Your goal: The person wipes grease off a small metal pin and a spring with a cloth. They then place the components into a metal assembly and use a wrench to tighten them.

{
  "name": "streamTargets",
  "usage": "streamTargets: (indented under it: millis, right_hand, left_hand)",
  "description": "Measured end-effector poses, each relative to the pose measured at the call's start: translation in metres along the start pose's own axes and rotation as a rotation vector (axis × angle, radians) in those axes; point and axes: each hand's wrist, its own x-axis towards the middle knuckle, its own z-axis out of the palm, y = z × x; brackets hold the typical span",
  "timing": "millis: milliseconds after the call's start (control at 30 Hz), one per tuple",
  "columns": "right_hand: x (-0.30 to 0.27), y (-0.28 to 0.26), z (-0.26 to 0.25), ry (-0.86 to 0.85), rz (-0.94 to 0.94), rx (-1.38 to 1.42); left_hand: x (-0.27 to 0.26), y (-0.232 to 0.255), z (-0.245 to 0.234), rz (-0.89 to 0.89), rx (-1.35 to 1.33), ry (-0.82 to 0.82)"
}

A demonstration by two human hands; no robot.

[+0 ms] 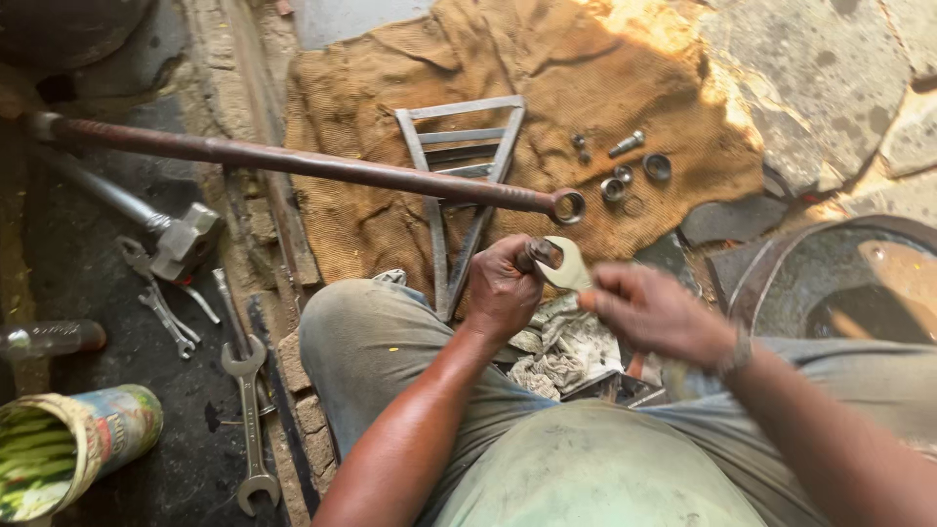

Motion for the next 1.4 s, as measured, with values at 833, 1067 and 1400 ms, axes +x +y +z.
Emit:
streamTargets:
  millis: [833, 1067, 1400]
  right_hand:
    - [-0.013, 0.022, -0.022, 0.197, -0.515, -0.004]
    - [-0.014, -0.024, 0.013, 0.01, 0.134, 0.625]
    - [-0.003, -0.04, 0.024, 0.139, -0.037, 0.517]
  left_hand:
    - [-0.016, 0.009, 0.009, -0.291, -0.255, -0.362]
    - [0.014, 0.017, 0.014, 0.1, 0.011, 0.119]
    - [0.017, 0.023, 0.004, 0.211, 0.023, 0.079]
